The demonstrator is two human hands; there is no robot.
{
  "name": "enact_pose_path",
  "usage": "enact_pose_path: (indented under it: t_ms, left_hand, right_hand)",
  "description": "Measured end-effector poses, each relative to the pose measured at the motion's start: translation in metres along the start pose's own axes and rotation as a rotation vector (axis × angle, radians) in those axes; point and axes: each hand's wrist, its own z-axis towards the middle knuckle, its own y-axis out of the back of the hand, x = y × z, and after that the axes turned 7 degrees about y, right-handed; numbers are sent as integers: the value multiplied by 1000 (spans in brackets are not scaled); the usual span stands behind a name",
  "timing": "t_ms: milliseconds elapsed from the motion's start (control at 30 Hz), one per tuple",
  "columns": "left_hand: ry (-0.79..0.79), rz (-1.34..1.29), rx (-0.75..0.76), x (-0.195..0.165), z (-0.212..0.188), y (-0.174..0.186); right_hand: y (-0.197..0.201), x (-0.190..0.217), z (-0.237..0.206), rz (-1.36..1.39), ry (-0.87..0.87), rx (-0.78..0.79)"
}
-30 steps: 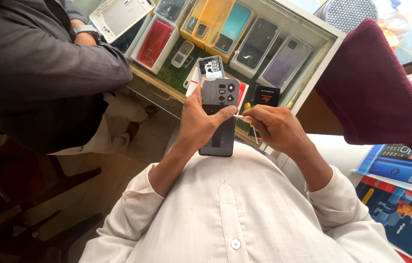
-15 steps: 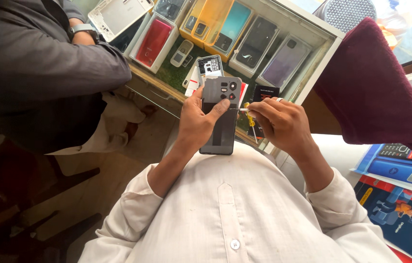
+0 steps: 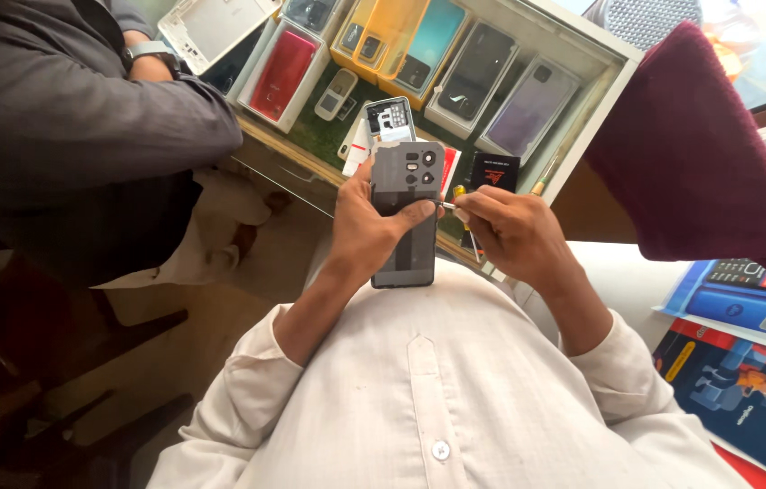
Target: The person uses a screwdriver to remove screws from the back of a smartphone. They carefully unscrew multiple fasteners around the device's perimeter while holding it steady.
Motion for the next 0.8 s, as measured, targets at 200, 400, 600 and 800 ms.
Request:
enact_pose_path:
  t_ms: [200, 400, 600, 800]
  left_hand:
    - [-25, 103, -15, 0, -7, 1]
    - [-44, 227, -3, -6, -11, 1]
    - [18, 226, -52, -2, -14, -5]
    - [49, 121, -61, 1, -20, -6]
  right_hand:
    - [-5, -1, -5, 124, -22, 32]
    - [0, -10, -6, 505, -452, 184]
    - [7, -2, -8, 429, -365, 128]
    - [7, 21, -12, -26, 8, -93]
